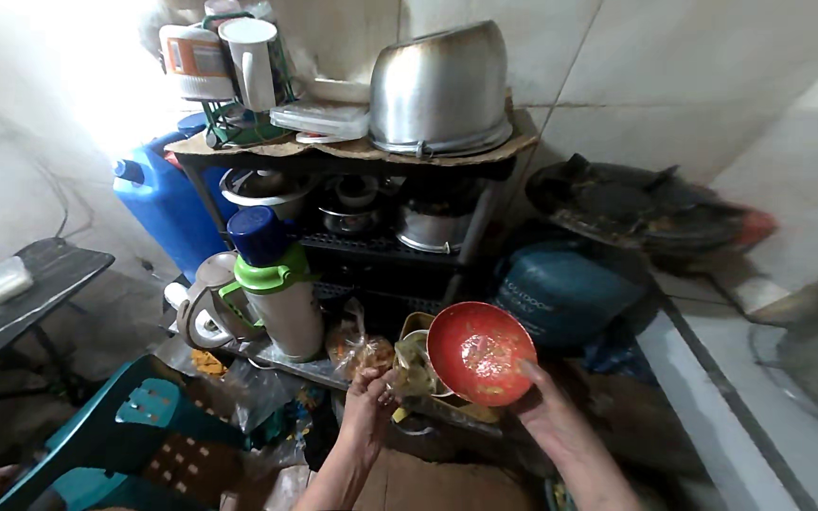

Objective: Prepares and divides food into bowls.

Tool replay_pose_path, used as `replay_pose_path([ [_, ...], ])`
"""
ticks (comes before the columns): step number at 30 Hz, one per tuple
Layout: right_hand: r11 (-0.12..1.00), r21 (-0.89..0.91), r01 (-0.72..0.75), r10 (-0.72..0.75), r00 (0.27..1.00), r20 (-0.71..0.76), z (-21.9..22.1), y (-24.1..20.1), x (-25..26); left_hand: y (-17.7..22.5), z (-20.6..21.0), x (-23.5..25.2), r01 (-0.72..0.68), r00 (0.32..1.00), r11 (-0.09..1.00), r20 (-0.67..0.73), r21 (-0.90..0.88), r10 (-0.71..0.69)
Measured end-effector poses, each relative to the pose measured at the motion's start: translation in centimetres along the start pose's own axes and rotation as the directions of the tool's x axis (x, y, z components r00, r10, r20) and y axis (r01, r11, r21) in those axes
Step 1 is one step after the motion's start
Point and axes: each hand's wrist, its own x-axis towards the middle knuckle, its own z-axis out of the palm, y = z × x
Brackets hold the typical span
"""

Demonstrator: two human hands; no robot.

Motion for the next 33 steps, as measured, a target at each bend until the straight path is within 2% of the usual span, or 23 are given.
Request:
replay_pose_path([
  [4,0.999,0.034,-0.022,0.023,0.999,-0.027,0.0,-0.9,0.1,0.3,0.0,0.1,0.024,1.000,0.999,-0.013,0.033,-0.023],
  [7,0.997,0.029,-0.070,0.071,0.997,-0.023,1.3,-1.4,0.1,0.1,-0.3,-0.1,-0.029,0.999,0.996,0.037,0.085,0.026],
  [10,0.986,0.020,-0.167,0.167,0.986,0.016,3.9,-1.6,0.3,-0.2,-0.4,-0.3,-0.051,0.999,0.993,0.023,0.111,0.049],
  [13,0.955,0.017,-0.297,0.297,0.954,0.038,7.7,-1.6,1.3,-0.5,-0.5,-0.1,-0.032,0.999,0.998,-0.008,0.060,0.033],
  [16,0.933,0.045,-0.356,0.354,0.934,0.048,11.1,-0.8,3.4,-0.5,-0.5,-0.3,-0.012,0.999,1.000,-0.040,0.013,0.013],
  [18,0.928,0.039,-0.370,0.368,0.928,0.051,13.2,-0.2,5.0,-0.4,-0.6,-0.5,-0.020,0.999,1.000,-0.048,0.013,0.021],
  [23,0.938,-0.041,-0.344,0.341,0.938,-0.061,16.5,1.2,9.8,-0.3,-0.8,-0.8,-0.115,0.993,0.989,-0.017,0.098,0.117],
  [29,0.924,-0.278,-0.263,0.251,0.965,-0.076,17.2,1.6,12.8,0.4,-1.1,-1.0,-0.204,0.978,0.944,0.003,0.260,0.210],
  [33,0.923,-0.279,-0.266,0.252,0.964,-0.085,16.7,1.7,14.4,1.0,-0.9,-1.4,-0.212,0.977,0.931,0.032,0.296,0.212],
])
